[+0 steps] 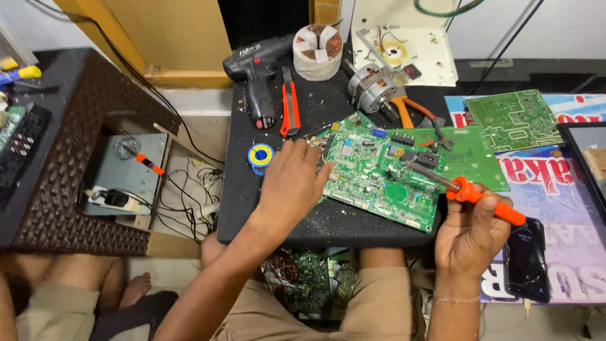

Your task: Soldering electronic components onto a circuit board at a repair station.

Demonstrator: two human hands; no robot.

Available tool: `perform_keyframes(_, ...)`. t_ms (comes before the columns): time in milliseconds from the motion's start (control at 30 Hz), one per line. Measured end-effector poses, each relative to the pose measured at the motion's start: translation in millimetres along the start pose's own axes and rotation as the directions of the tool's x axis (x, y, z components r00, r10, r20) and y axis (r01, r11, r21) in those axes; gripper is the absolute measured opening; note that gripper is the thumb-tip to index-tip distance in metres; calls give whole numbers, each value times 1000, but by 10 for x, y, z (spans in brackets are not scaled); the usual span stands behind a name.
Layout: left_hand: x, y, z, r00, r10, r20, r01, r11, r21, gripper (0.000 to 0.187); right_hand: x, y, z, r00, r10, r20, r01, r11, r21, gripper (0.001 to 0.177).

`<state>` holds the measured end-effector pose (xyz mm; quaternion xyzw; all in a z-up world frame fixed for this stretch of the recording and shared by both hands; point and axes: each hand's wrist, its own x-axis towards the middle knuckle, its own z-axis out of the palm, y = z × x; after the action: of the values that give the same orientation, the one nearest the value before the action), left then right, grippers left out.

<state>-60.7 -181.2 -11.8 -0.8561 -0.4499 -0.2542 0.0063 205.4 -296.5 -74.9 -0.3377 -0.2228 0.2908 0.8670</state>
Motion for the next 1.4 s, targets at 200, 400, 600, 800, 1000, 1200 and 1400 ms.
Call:
perform_keyframes(200,-176,33,194,988,-27,-155,22,999,-34,38,20,41,-75,1000,4,-28,-3,999,47,31)
perform_keyframes(400,-204,108,98,973,-157,-169,107,956,-272,31,28,43,-75,1000,-11,4,10,999,41,27)
perform_keyframes(600,-268,169,43,955,-232,-185,150,916,-373,28,14,19,-40,1000,-22,17,22,1000,5,28)
perform_keyframes(800,-390,377,-191,882,-458,114,440,709,-552,41,14,-5,2,1000,7,2,-7,1000,-23,31)
perform_keyframes(1000,-387,379,-135,835,-535,125,458,551,-698,56,10,0,-26,999,9,-34,-10,1000,-25,31)
perform_keyframes(1200,-176,480,-262,837,-525,153,418,435,-797,60,4,-21,16,997,28,-69,-32,997,-69,36)
perform_keyframes(1400,-54,464,-99,803,-502,322,366,-12,-931,84,16,-22,-6,1000,26,-4,-26,1000,-17,31)
